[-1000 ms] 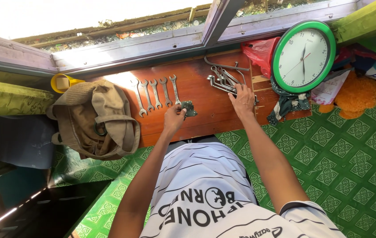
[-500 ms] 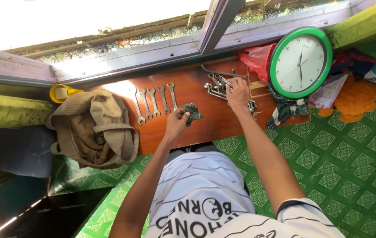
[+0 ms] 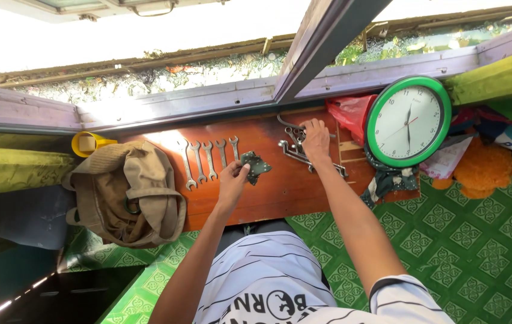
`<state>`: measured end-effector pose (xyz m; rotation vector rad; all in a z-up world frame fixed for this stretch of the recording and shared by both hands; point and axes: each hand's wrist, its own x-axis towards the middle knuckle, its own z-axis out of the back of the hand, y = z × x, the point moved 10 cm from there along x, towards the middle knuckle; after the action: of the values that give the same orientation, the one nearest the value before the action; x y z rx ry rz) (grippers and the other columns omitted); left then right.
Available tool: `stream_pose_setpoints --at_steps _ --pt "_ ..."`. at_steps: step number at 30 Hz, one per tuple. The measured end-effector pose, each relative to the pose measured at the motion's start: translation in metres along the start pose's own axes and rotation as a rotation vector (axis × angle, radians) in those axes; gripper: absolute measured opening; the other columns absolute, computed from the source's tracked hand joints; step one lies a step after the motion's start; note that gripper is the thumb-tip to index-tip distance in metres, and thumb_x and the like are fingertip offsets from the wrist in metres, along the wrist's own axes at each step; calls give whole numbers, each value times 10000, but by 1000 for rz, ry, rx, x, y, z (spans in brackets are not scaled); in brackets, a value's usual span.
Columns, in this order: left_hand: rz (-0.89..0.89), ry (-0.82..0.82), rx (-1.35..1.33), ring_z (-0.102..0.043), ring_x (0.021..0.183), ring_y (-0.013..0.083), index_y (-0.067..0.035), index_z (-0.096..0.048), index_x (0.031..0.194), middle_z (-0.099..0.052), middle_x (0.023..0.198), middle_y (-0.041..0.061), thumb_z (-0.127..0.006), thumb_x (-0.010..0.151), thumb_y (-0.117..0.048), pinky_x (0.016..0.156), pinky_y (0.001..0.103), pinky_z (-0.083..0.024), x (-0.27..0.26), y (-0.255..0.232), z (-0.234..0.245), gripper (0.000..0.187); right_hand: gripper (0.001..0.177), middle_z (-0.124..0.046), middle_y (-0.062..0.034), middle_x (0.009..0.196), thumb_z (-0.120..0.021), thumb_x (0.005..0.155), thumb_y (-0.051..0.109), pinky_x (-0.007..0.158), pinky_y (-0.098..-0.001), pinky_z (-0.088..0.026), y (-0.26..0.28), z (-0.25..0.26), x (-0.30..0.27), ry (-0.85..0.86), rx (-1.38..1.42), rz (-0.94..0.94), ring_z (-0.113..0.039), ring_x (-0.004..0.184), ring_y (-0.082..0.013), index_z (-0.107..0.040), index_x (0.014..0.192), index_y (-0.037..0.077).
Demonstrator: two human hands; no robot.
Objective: The recorder is using various wrenches to assemble or repair a mechanical part assembly at a window ledge.
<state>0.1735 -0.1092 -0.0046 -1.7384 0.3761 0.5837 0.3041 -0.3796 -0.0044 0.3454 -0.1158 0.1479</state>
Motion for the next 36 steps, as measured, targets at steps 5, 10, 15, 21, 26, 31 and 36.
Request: stream_pose_setpoints --at_steps 5,10,15,21,26,31,36 --pt "11 -60 -50 -685 888 116 -20 -667 1160 -722 975 39 -631 1010 -196 810 282 -576 5 5 9 235 248 -636 -52 1056 -668 864 -43 846 -448 -444 8 36 -6 -61 86 -66 -571 1031 -300 -694 1049 120" --pt "-56 15 -224 -593 866 108 13 -688 1148 -599 917 17 -637 1155 -239 851 308 -552 23 25 8 257 191 -631 -98 1032 -669 888 -31 868 -469 -444 42 98 -25 -129 203 -139 -575 1035 -310 -691 1040 83" --pt "-21 104 -368 -701 950 138 -75 -680 1140 -740 1016 45 -563 1056 -257 925 313 -574 -15 -54 -28 232 156 -721 -48 989 -567 1013 4 803 -283 -551 54 85 -68 -35 879 -253 -692 903 -142 -650 1145 9" --pt "-169 263 -502 -702 1038 134 -78 -650 1155 -738 1094 32 -547 1064 -237 972 330 -547 -54 -115 -45 210 166 -665 -16 943 -523 1080 56 717 -230 -516 101 139 -99 -67 1243 -276 -604 788 -75 -648 1166 -11" --pt "-262 386 -418 -701 1021 128 -33 -671 1231 -734 1106 43 -538 1087 -253 953 318 -561 -100 -155 -36 295 156 -659 -33 898 -531 1064 58 635 -263 -489 145 213 -115 -60 896 -194 -583 721 -87 -648 1155 10" --pt "-420 441 67 -701 955 101 23 -666 1343 -761 1063 46 -561 1082 -246 863 278 -590 -154 -178 -20 390 90 -653 -74 901 -609 1038 82 604 -304 -474 204 278 -131 -130 575 48 -603 698 -145 -668 1086 34" --pt "-207 647 42 -690 752 119 30 -665 1343 -703 896 20 -587 1056 -220 709 293 -599 -196 -167 -10 389 211 -639 -67 861 -780 933 217 598 -360 -502 260 309 -152 -208 425 234 -642 701 -238 -658 1016 65"
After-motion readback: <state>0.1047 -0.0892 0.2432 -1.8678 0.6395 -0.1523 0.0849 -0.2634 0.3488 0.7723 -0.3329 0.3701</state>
